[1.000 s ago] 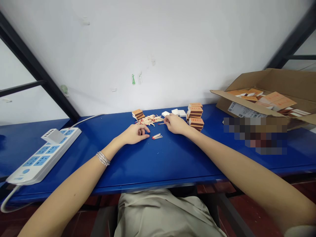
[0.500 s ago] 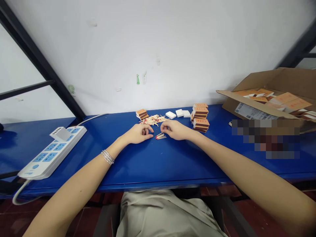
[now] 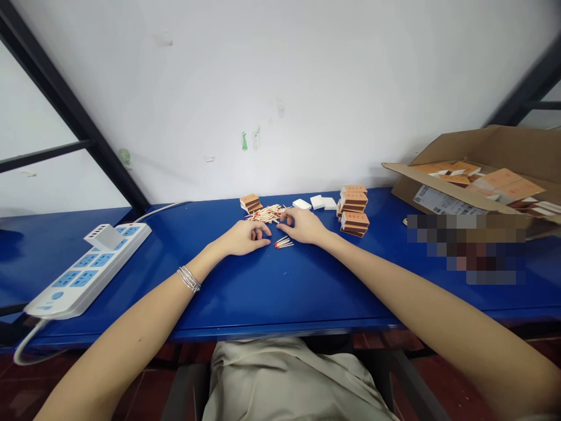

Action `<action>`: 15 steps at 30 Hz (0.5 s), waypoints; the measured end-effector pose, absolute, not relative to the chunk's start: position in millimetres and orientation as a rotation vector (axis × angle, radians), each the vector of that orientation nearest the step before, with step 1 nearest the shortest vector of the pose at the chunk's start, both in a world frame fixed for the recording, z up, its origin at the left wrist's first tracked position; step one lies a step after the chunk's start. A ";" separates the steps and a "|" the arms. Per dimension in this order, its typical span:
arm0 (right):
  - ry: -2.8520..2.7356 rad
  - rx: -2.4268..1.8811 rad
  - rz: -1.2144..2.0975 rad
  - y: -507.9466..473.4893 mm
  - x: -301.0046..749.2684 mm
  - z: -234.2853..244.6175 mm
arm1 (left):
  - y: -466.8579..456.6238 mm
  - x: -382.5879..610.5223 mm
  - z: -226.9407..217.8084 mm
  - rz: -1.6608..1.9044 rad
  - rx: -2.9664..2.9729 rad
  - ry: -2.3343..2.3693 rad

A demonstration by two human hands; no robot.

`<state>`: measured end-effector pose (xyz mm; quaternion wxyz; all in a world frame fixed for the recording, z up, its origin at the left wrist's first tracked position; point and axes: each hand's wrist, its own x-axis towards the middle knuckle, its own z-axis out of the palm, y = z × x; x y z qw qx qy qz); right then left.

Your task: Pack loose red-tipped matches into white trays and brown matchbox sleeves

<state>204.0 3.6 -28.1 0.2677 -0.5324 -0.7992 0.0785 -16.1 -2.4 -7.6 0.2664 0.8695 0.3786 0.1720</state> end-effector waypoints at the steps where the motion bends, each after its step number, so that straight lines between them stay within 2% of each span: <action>1: -2.154 -1.448 0.198 4.7 202.7 -28.2 | -2.2 -16.2 -7.7 0.464 2.346 1.020; 15: -2.082 -1.423 0.253 9.1 210.3 -24.8 | -4.1 -14.8 -4.3 0.437 2.347 1.037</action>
